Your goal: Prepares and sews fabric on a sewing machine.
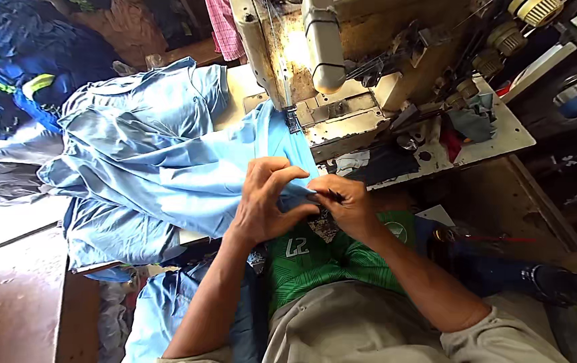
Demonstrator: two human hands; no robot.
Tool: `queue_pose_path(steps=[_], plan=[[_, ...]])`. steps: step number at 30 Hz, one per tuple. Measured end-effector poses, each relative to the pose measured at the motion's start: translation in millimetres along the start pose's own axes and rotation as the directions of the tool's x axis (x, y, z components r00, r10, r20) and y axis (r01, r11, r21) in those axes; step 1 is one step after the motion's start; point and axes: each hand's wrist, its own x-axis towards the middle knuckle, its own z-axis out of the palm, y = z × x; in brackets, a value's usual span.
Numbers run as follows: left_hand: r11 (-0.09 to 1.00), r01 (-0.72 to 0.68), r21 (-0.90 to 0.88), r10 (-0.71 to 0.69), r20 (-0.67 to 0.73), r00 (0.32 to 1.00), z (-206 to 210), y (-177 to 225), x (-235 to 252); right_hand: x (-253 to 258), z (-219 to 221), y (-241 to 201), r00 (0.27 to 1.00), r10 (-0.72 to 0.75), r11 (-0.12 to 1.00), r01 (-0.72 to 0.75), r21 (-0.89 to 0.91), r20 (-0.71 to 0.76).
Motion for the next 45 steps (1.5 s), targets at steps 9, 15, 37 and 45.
queue_pose_path(steps=[9,15,37,45], plan=[[0.925,-0.035,0.379,0.005,0.080,0.997,10,-20,-2,-10,-1,1,0.991,0.088,0.990,-0.077,0.116,-0.100],[0.911,-0.044,0.410,-0.021,0.153,0.988,3,-17,16,-2,1,8,0.976,0.163,0.980,-0.143,0.140,-0.141],[0.925,0.031,0.378,0.000,-0.082,0.997,38,-36,26,54,4,-10,0.983,0.006,0.998,0.004,0.056,-0.182],[0.917,-0.096,0.388,0.040,0.151,0.988,4,-44,33,32,2,10,0.985,0.077,0.984,-0.049,0.173,-0.157]])
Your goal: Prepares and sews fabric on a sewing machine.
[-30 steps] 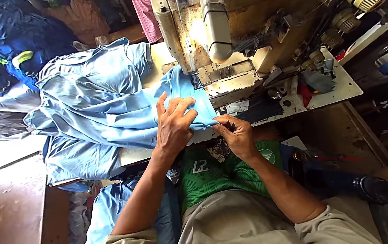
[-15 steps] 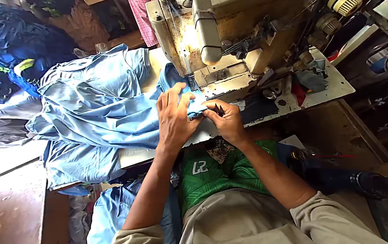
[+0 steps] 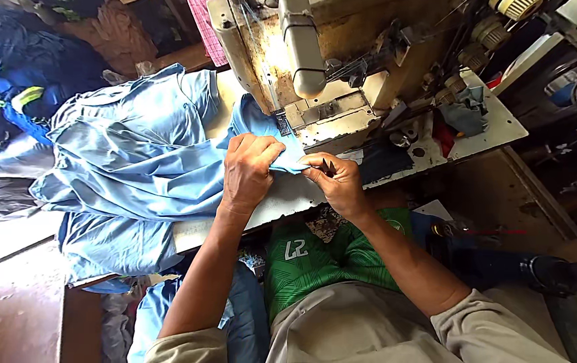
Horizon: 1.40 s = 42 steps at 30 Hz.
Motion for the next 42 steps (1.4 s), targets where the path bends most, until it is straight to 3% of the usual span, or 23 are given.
queue_pose_path(steps=[11,22,25,28,31,36,38,42], plan=[[0.999,0.022,0.038,-0.026,0.090,0.996,-8,2,5,-6,-3,13,1.000,0.028,0.999,-0.028,0.039,-0.004],[0.981,0.143,0.128,-0.157,0.104,0.982,4,-30,23,28,15,29,0.998,-0.003,1.000,0.002,-0.013,-0.068],[0.985,0.164,0.049,-0.167,0.075,0.983,1,-21,24,36,20,36,0.996,-0.029,1.000,0.029,-0.006,-0.088],[0.991,0.103,-0.084,-0.087,0.179,0.980,-16,-9,18,38,22,38,0.994,-0.046,0.999,0.046,-0.001,-0.101],[0.998,0.048,-0.039,-0.034,0.305,0.952,-39,-14,11,38,22,39,0.994,-0.057,0.998,0.058,0.010,-0.091],[0.975,0.177,0.132,-0.209,0.291,0.934,-87,-62,-6,42,18,41,0.992,-0.117,0.991,0.113,-0.077,-0.043],[0.982,0.190,0.012,-0.188,0.223,0.956,-105,-54,-11,46,13,36,0.990,-0.137,0.979,0.140,-0.149,0.032],[0.913,0.030,-0.407,-0.003,0.067,0.998,-105,-2,-21,32,-10,-6,0.938,-0.058,0.929,0.176,-0.325,0.342]])
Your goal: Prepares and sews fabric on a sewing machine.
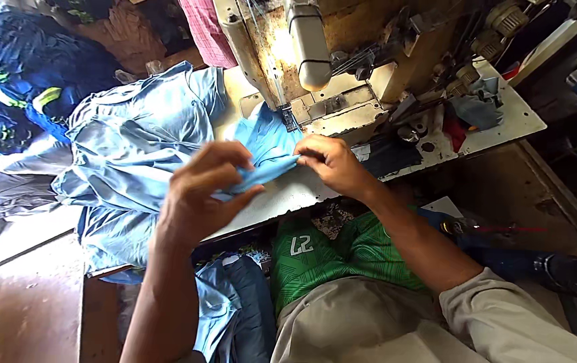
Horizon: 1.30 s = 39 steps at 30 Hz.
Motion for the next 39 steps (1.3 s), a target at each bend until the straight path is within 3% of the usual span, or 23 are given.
queue_pose_path(steps=[3,7,8,10,12,16,25,30,35,39], plan=[[0.990,-0.050,-0.131,0.054,0.029,0.998,39,12,-13,-22,-6,-14,0.988,-0.029,0.999,0.025,0.030,0.153],[0.982,-0.098,-0.160,0.092,-0.050,0.995,92,15,-24,-61,6,-11,0.994,-0.035,0.999,0.033,0.015,0.101],[0.985,-0.113,-0.129,0.100,-0.102,0.990,103,14,-25,-67,8,-10,0.997,-0.028,1.000,0.027,0.014,0.077],[0.991,-0.097,0.097,0.113,-0.176,0.978,119,9,-25,-73,9,-10,1.000,0.001,0.999,-0.001,0.032,0.014],[0.951,-0.038,0.308,0.088,-0.151,0.985,129,-4,-26,-77,7,-12,0.999,0.031,0.998,-0.029,0.055,-0.043],[0.884,0.017,0.468,0.069,-0.167,0.984,126,-32,-24,-82,7,-15,0.994,0.065,0.995,-0.058,0.080,-0.092],[0.857,-0.006,0.516,0.004,0.005,1.000,92,-20,-8,-79,14,-13,0.968,0.165,0.978,-0.136,0.159,-0.191],[0.865,0.013,0.502,0.007,-0.036,0.999,94,-34,-3,-61,21,0,0.957,0.205,0.963,-0.160,0.215,-0.207],[0.821,0.169,0.545,-0.080,-0.184,0.980,123,-40,-6,-51,22,8,0.954,0.221,0.946,-0.160,0.283,-0.201],[0.846,0.113,0.521,-0.013,-0.192,0.981,123,-46,-7,-52,18,6,0.960,0.193,0.953,-0.134,0.273,-0.202]])
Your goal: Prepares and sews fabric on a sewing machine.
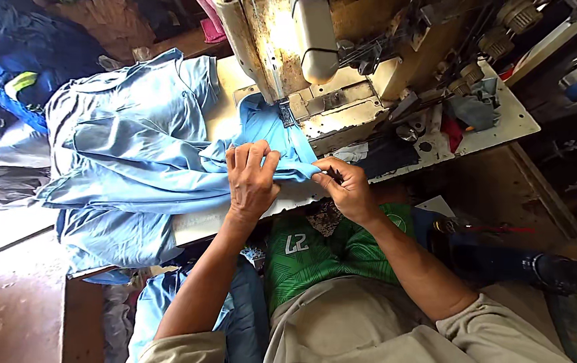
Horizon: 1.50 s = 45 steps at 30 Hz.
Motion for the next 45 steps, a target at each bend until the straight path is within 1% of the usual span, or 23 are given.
queue_pose_path(steps=[2,5,8,10,12,16,21,24,28,31,33,35,38,40,42,43,45], plan=[[0.998,-0.052,-0.038,0.053,0.025,0.998,-18,-4,8,1,-4,-1,1.000,-0.012,1.000,0.012,-0.012,0.005],[0.996,-0.090,-0.024,0.092,0.071,0.993,-38,-8,17,1,-3,-5,0.999,-0.024,1.000,0.024,-0.020,0.024],[0.988,-0.154,-0.009,0.154,0.146,0.977,-44,-13,24,1,0,-7,1.000,-0.017,1.000,0.017,-0.016,0.013],[0.984,-0.180,-0.012,0.179,0.171,0.969,-45,-15,28,0,-1,-7,1.000,-0.011,1.000,0.011,-0.002,0.008],[0.984,-0.180,-0.021,0.180,0.184,0.966,-46,-15,31,0,-1,-7,1.000,0.003,1.000,-0.003,0.009,0.002],[0.988,-0.151,-0.029,0.153,0.160,0.975,-40,-20,36,4,0,-6,1.000,0.020,1.000,-0.020,0.003,-0.007],[0.988,-0.151,-0.031,0.154,0.151,0.976,-28,-40,48,19,6,-1,0.999,0.030,0.999,-0.031,-0.026,-0.025],[0.991,-0.130,-0.023,0.132,0.159,0.978,-22,-50,56,25,10,0,0.999,0.043,0.999,-0.043,-0.031,-0.023],[0.991,-0.119,-0.060,0.128,0.168,0.977,-29,-48,62,37,14,4,0.999,-0.029,1.000,0.029,-0.009,-0.040],[0.987,-0.126,-0.104,0.150,0.263,0.953,-46,-38,65,50,18,13,0.992,-0.105,0.994,0.107,0.031,-0.065],[0.978,-0.129,-0.162,0.176,0.321,0.931,-56,-36,65,52,19,15,0.991,-0.122,0.992,0.124,0.034,-0.060],[0.980,-0.125,-0.154,0.177,0.391,0.903,-66,-41,66,49,17,13,0.991,-0.123,0.992,0.124,0.010,-0.049],[0.995,-0.086,-0.044,0.096,0.504,0.859,-76,-70,67,39,11,8,0.992,-0.128,0.989,0.126,-0.077,-0.020],[0.998,-0.063,0.007,0.048,0.555,0.830,-77,-96,62,43,11,9,0.991,-0.135,0.988,0.133,-0.084,-0.009],[0.998,-0.058,0.008,0.044,0.554,0.831,-83,-109,58,45,9,5,0.990,-0.141,0.983,0.142,-0.117,0.017],[0.998,-0.060,-0.026,0.064,0.517,0.854,-91,-108,58,46,7,1,0.988,-0.151,0.976,0.156,-0.151,0.040],[0.980,-0.063,-0.189,0.134,0.391,0.911,-113,-92,62,53,3,-2,0.981,-0.166,0.963,0.184,-0.195,0.105]])
